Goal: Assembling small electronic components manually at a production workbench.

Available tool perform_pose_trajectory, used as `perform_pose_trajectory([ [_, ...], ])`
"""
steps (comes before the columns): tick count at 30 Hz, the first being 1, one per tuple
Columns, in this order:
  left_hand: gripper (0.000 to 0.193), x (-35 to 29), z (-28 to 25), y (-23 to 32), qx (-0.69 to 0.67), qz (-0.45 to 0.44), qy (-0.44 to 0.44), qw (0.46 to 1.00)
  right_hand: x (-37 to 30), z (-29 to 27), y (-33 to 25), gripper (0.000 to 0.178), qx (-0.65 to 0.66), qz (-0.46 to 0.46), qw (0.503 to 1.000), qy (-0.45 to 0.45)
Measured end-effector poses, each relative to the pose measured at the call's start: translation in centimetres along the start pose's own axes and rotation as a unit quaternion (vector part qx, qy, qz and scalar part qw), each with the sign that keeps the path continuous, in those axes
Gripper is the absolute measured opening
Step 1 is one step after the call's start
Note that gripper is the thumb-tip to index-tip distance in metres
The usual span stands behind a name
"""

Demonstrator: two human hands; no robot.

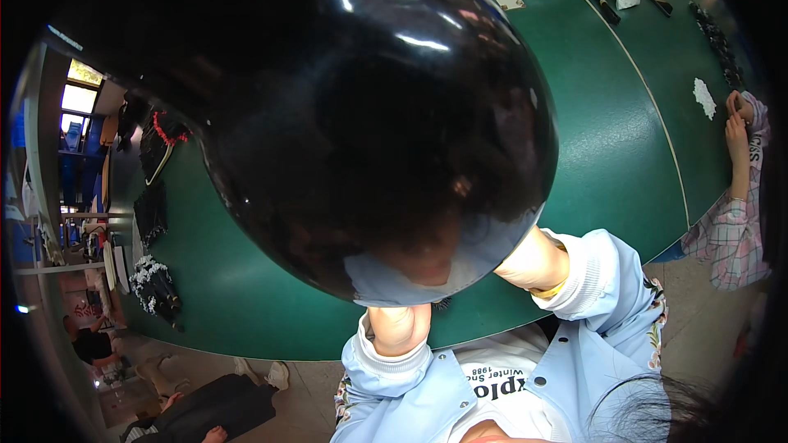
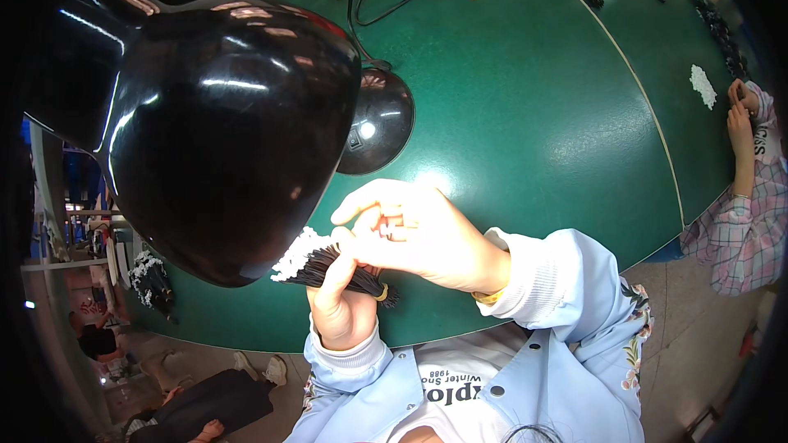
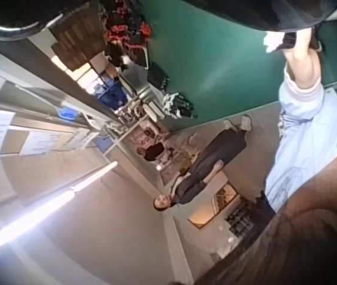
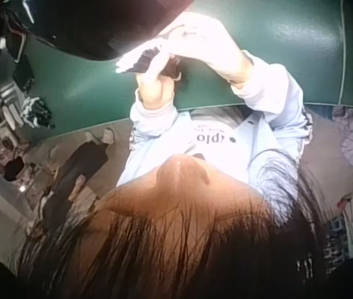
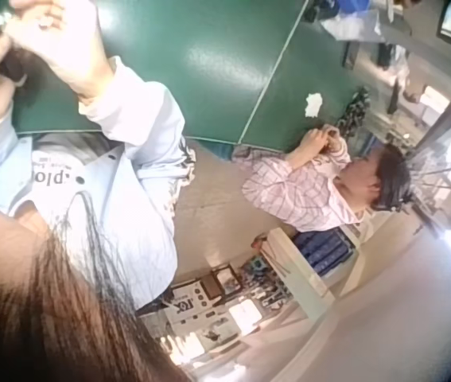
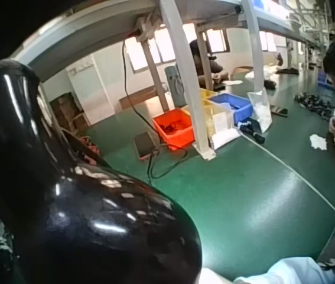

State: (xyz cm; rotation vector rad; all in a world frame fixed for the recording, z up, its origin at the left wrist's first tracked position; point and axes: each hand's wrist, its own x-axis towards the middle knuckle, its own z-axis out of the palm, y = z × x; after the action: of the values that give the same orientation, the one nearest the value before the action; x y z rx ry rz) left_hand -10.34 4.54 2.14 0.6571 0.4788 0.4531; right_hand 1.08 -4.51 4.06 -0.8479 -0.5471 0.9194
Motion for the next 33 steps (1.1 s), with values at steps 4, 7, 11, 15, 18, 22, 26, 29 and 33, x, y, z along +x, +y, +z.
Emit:
perform_pose_trajectory([
  [4,0.014,-0.2,1.4,-0.3,0.06,0.047,0.086,0.993,-0.2,0.1,0.0,0.016,-0.006,0.027,1.0,-0.007],
  [7,0.011,-0.3,0.2,-0.3,0.073,0.048,0.057,0.995,0.0,0.3,-0.3,0.016,0.023,0.047,0.999,-0.01],
  [11,0.011,-0.4,-0.3,-0.6,0.083,0.088,0.032,0.992,0.2,0.2,-0.4,0.016,0.036,0.051,0.998,-0.014],
  [15,0.01,-0.4,-0.2,-0.5,0.087,0.084,0.045,0.992,0.4,0.2,-0.2,0.016,0.045,0.052,0.997,-0.016],
  [18,0.009,-0.5,0.0,-0.4,0.097,0.085,0.064,0.99,0.8,0.4,-0.2,0.015,0.053,0.051,0.997,-0.016],
  [22,0.009,-0.5,0.1,-0.3,0.086,0.096,0.045,0.991,1.4,0.3,-0.2,0.015,0.059,0.045,0.997,-0.013],
  [26,0.008,-0.7,0.7,0.2,0.064,0.055,0.077,0.993,1.6,0.5,-0.3,0.015,0.063,0.044,0.997,-0.016],
  [29,0.007,-0.7,0.8,0.1,0.052,0.056,0.076,0.994,1.5,0.5,-0.3,0.015,0.063,0.042,0.997,-0.018],
  [33,0.007,-0.3,-0.2,-0.6,0.058,0.093,0.054,0.993,1.1,0.4,-0.3,0.015,0.06,0.044,0.997,-0.022],
])
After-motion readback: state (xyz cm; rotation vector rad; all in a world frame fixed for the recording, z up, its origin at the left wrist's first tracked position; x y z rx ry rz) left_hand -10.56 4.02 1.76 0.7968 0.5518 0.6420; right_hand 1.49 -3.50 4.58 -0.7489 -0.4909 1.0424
